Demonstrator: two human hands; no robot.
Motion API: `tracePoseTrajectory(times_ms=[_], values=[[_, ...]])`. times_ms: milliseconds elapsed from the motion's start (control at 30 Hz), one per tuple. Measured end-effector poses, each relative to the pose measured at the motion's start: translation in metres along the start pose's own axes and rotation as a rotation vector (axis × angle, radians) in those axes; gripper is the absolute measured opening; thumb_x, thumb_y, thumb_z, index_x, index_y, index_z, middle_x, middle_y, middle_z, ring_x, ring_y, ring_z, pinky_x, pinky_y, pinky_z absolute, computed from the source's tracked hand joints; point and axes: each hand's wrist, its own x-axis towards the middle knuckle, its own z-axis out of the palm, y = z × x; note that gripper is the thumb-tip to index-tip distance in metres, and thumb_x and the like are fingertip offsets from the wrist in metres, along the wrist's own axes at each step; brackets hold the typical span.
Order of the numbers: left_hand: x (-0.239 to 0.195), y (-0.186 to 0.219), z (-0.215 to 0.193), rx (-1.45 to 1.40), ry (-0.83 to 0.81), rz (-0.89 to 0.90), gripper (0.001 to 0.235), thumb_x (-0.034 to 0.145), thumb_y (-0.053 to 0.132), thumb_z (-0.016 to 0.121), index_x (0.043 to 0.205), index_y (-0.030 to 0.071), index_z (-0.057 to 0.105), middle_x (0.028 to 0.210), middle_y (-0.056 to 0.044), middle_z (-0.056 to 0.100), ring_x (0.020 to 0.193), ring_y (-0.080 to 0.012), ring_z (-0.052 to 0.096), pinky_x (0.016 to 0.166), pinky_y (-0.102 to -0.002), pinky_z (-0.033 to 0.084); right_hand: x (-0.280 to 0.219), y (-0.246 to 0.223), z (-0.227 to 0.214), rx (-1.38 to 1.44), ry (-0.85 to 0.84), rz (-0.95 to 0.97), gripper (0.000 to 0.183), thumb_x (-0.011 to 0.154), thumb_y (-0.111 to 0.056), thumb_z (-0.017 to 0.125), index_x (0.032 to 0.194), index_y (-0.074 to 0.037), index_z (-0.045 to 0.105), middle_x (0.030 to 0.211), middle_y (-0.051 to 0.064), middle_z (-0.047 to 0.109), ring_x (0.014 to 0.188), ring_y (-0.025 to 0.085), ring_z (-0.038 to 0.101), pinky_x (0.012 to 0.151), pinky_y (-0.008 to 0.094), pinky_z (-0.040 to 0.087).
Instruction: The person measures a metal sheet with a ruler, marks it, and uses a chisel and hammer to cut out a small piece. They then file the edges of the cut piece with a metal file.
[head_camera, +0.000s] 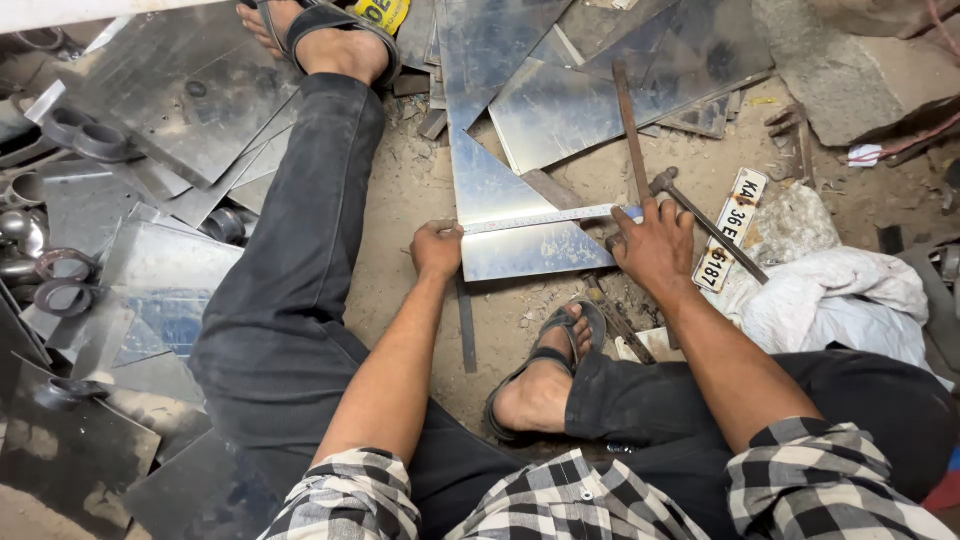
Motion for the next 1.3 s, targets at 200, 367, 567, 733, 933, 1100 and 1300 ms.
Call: tracePoseTrajectory(times_ms=[200,367,567,733,933,1100,1300], values=[[-0.018,-0.01,0.002,0.118,-0.01,-0.056,0.028,0.085,0.024,0.079,0.105,0.005,0.078,0.105,-0.017,0.077,0.099,-0.0299,0.074,0.09,-0.039,0.056,-0.016,0.002,-0.008,0.016,0.065,-0.01,0.053,0.074,-0.033,0.074,0.126,-0.029,0.077,0.118,0.009,0.065,0.115,0.028,0.054,0.092,0.046,0.037],[-0.028,-0.025,0.0,0.193,-0.025,-0.026,0.028,0.083,0.024,0.081,0.102,0.004,0.08,0.102,-0.019,0.077,0.097,-0.0311,0.074,0.09,-0.039,0.056,-0.031,0.001,-0.018,0.025,0.062,-0.036,0.045,0.073,-0.038,0.076,0.117,-0.027,0.08,0.111,0.01,0.068,0.111,0.029,0.056,0.093,0.046,0.038],[-0.037,-0.03,-0.006,0.243,-0.13,-0.106,0.029,0.086,0.027,0.08,0.096,0.0,0.076,0.084,-0.015,0.078,0.077,-0.0265,0.079,0.08,-0.039,0.06,-0.045,0.0,-0.021,-0.064,-0.049,-0.074,0.044,0.073,-0.046,0.077,0.113,-0.027,0.08,0.111,0.009,0.07,0.112,0.028,0.058,0.096,0.047,0.039],[-0.036,-0.038,-0.002,0.282,-0.123,-0.069,0.028,0.084,0.028,0.081,0.095,0.003,0.077,0.08,-0.012,0.078,0.076,-0.0239,0.078,0.079,-0.038,0.058,-0.051,0.0,-0.012,-0.095,-0.119,-0.071,0.047,0.074,-0.052,0.077,0.115,-0.029,0.079,0.114,0.01,0.07,0.116,0.027,0.058,0.097,0.046,0.039],[-0.032,-0.045,0.002,0.293,-0.101,-0.044,0.03,0.084,0.029,0.082,0.097,0.003,0.076,0.082,-0.013,0.078,0.079,-0.0253,0.078,0.082,-0.038,0.058,-0.049,0.002,-0.008,-0.073,-0.14,-0.066,0.05,0.072,-0.054,0.078,0.116,-0.03,0.078,0.115,0.008,0.069,0.118,0.027,0.057,0.098,0.047,0.038],[-0.034,-0.043,0.0,0.341,-0.094,-0.005,0.026,0.083,0.025,0.079,0.099,0.004,0.079,0.087,-0.013,0.077,0.088,-0.0274,0.075,0.086,-0.038,0.057,-0.049,0.002,-0.009,-0.069,-0.183,-0.048,0.05,0.075,-0.054,0.077,0.119,-0.031,0.078,0.118,0.007,0.069,0.121,0.027,0.056,0.101,0.046,0.038],[-0.061,-0.011,-0.013,0.165,-0.191,-0.094,0.028,0.087,0.027,0.075,0.105,0.006,0.076,0.082,-0.014,0.079,0.069,-0.0227,0.075,0.073,-0.037,0.059,-0.047,0.003,-0.008,-0.051,-0.22,-0.039,0.051,0.075,-0.054,0.077,0.121,-0.031,0.077,0.121,0.007,0.067,0.123,0.026,0.054,0.102,0.045,0.036]])
